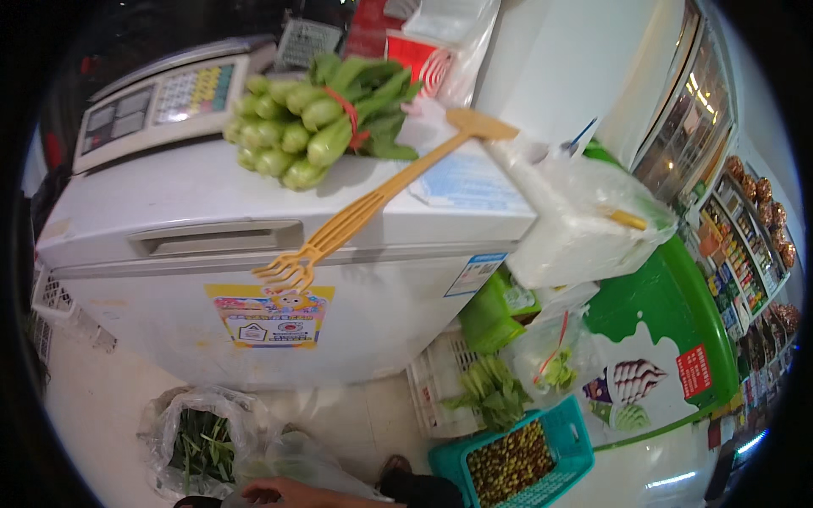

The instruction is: The person gathers leafy green vegetables, ties them into a bundle with a red rubber band, places the bundle on a freezer, and then puts another bundle into a plastic bag.

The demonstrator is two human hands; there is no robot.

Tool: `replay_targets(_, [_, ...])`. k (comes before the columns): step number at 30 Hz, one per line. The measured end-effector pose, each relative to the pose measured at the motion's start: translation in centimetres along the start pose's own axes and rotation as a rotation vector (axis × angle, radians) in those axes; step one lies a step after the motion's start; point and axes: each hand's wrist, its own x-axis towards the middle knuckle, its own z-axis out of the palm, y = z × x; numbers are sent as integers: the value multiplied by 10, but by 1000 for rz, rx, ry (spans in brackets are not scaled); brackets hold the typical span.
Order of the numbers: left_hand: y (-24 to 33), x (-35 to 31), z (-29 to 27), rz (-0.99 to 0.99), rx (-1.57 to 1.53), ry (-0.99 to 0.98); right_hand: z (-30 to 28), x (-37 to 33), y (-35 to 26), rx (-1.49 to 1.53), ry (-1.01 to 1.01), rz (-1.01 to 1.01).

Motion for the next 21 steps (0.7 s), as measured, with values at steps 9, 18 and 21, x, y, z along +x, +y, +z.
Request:
replay_targets(9, [-26,49,-18,29,-368,-247,-26,20,19,45,9,72])
replay_targets(18, [3,97,-16,-181,-445,-339,3,-76,-186,-183,579,67])
replay_targets(21, [44,101,-35,-285,7,-223,-49,-149,-331,-734,1085,30])
